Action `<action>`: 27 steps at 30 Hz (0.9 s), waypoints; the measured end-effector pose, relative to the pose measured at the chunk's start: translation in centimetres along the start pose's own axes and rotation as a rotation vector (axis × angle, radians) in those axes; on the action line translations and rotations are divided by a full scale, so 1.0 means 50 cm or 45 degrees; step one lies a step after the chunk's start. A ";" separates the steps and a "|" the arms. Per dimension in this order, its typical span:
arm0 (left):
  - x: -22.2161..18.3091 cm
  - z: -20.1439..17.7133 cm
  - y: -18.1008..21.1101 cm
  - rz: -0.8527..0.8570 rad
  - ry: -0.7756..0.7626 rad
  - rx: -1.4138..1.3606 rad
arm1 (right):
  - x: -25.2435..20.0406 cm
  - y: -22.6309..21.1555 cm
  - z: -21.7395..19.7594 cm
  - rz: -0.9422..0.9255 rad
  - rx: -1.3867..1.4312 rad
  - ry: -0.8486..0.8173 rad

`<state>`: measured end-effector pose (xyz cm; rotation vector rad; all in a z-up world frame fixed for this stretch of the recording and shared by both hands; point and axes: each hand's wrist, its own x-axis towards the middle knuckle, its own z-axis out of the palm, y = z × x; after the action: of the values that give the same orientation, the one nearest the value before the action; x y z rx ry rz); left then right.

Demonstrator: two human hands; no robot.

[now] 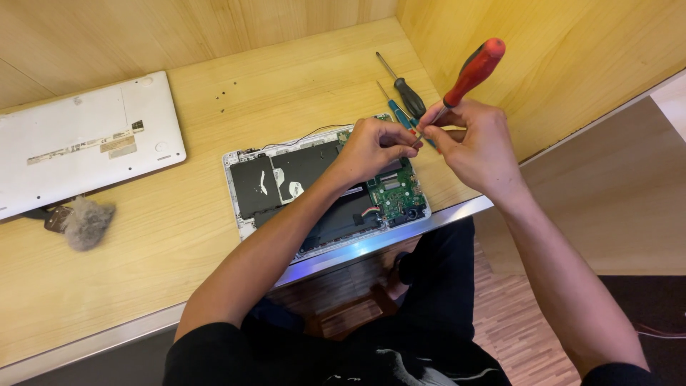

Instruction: Disassembling a laptop by unscrewing internal components and removing the motherboard and other parts.

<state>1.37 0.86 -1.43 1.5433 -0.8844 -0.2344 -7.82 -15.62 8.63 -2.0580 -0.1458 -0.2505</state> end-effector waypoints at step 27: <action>-0.002 -0.007 0.010 0.026 -0.077 0.065 | -0.010 -0.046 -0.005 -0.100 -0.262 -0.045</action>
<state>1.33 1.21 -0.96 1.5804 -0.9599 -0.2463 -8.81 -14.76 10.58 -2.2646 -0.2311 -0.2872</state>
